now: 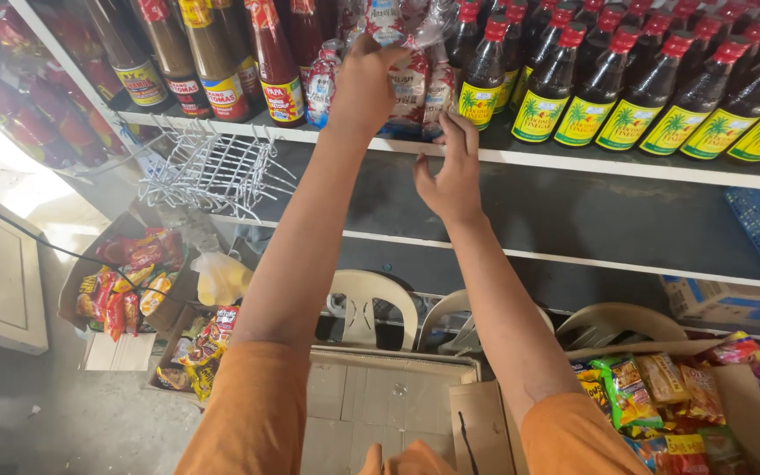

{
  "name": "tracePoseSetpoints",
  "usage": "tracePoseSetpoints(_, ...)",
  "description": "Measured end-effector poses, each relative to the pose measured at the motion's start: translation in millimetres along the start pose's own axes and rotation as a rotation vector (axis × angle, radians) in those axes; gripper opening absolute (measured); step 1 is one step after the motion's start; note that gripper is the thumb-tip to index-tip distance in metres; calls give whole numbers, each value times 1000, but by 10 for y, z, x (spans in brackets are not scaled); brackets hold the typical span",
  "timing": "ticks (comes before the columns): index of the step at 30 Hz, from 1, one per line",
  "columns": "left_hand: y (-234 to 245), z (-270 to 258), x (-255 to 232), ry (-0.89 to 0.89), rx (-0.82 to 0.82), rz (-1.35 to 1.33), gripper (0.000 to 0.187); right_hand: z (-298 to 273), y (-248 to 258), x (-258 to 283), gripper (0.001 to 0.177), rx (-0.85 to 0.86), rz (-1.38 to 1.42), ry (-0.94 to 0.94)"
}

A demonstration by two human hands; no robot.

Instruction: The recorder is stocking snack items and beverage sachets onto shelves from a cardboard box in a small grocery store.

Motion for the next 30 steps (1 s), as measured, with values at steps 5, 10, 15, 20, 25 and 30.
tracePoseSetpoints(5,25,22,58,42,60,-14,50,18,17,114,67,-34,-10,41)
tracePoseSetpoints(10,-56,-24,78,74,135,10,49,8,27,218,69,-59,-104,123)
tracePoseSetpoints(15,349,-158,-254,-27,-85,33,55,12,59,137,66,-64,-39,53)
tracePoseSetpoints(20,410,-297,-404,-29,-76,47,51,23,40,125,61,-88,-55,57)
tracePoseSetpoints(25,368,-378,-464,-38,-90,112,62,125,31,66,51,-123,-106,-51)
tracePoseSetpoints(30,259,-383,-391,19,-18,222,75,156,23,32,38,-114,-176,-104)
Point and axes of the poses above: each hand's wrist, its own z-axis towards the middle knuckle, its own y-axis out of the back of the hand, x = y × z, the point moved 10 cm from there along z, towards the middle knuckle, and after that the axes turned 6 degrees about z, right-handed, at the moved point
